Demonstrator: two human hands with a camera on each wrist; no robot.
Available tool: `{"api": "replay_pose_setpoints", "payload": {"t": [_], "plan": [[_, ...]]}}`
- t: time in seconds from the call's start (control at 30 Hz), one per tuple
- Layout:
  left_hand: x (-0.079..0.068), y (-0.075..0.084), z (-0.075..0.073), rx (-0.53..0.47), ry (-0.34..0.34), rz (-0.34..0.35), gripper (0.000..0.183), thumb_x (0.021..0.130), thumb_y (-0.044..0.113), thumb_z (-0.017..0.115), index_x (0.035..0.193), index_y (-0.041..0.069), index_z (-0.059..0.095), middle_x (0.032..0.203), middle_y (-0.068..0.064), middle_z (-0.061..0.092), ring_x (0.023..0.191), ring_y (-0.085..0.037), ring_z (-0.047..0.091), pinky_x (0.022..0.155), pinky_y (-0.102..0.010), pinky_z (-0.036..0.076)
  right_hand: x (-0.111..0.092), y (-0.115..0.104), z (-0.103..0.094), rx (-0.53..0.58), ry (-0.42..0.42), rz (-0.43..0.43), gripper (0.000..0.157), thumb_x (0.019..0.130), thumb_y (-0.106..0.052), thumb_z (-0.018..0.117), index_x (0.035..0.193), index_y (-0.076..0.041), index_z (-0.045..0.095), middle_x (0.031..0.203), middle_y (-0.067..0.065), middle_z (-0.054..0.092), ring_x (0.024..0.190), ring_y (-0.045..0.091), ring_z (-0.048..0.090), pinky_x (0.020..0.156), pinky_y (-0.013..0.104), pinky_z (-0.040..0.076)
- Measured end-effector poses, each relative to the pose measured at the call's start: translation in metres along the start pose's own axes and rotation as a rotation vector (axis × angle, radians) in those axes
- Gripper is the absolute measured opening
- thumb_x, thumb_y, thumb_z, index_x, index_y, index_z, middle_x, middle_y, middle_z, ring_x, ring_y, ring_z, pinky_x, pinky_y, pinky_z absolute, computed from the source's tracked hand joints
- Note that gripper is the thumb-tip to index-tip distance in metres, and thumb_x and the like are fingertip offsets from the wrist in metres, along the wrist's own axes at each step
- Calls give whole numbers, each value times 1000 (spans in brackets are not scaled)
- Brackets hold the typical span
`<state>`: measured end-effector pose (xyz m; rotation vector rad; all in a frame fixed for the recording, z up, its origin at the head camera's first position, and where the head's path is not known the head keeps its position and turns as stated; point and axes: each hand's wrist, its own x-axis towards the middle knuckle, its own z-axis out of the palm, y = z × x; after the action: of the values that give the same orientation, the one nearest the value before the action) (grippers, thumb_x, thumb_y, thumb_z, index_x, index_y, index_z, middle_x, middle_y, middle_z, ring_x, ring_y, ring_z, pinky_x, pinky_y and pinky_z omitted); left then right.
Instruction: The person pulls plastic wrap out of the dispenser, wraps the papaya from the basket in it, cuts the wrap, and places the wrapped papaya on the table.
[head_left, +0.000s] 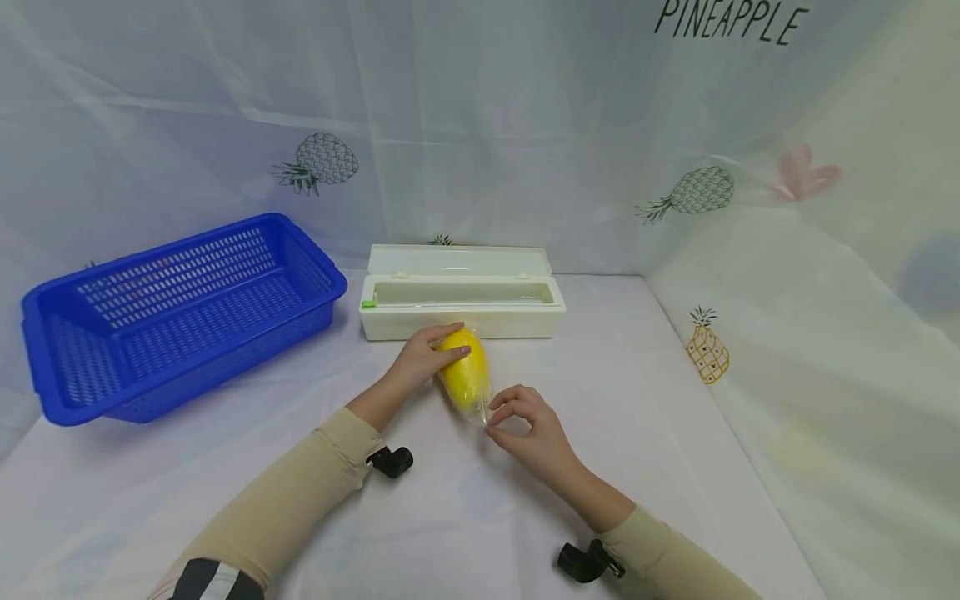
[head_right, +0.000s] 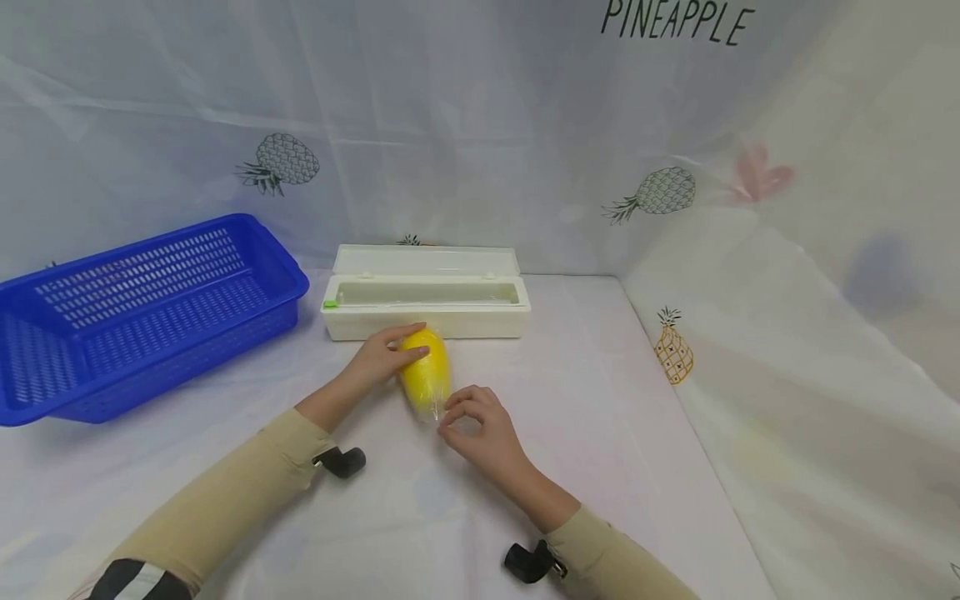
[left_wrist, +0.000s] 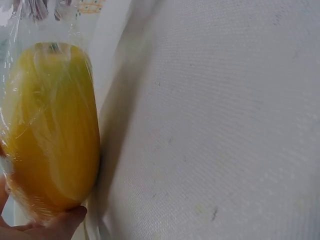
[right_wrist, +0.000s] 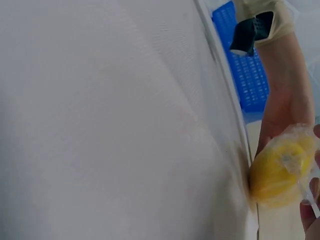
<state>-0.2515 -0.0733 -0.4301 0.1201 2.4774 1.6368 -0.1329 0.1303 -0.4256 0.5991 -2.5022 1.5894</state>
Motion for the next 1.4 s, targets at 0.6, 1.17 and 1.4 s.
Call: {"api": "replay_pose_setpoints", "payload": {"t": [0.6, 1.17, 1.4], "plan": [[-4, 5, 4, 10, 13, -20, 53, 88, 30, 73, 138, 23, 57, 147, -9, 45, 139, -32, 33, 112, -53, 25, 1, -1, 2, 209, 88, 257, 8, 93, -10, 66, 91, -3, 66, 85, 7, 70, 89, 25, 64, 73, 30, 53], [-1, 4, 1, 18, 13, -15, 54, 89, 33, 72, 140, 22, 56, 148, -8, 45, 139, -32, 32, 113, -54, 23, -10, 12, 12, -140, 114, -308, 17, 73, 0, 84, 74, -13, 73, 88, -8, 65, 93, 17, 52, 77, 27, 46], [0, 6, 2, 7, 19, -23, 54, 90, 32, 71, 140, 20, 55, 148, -8, 44, 139, -31, 32, 113, -53, 24, -12, 7, 17, -231, 161, -463, 15, 73, -1, 84, 80, -10, 75, 82, -5, 70, 83, 16, 55, 72, 25, 47]]}}
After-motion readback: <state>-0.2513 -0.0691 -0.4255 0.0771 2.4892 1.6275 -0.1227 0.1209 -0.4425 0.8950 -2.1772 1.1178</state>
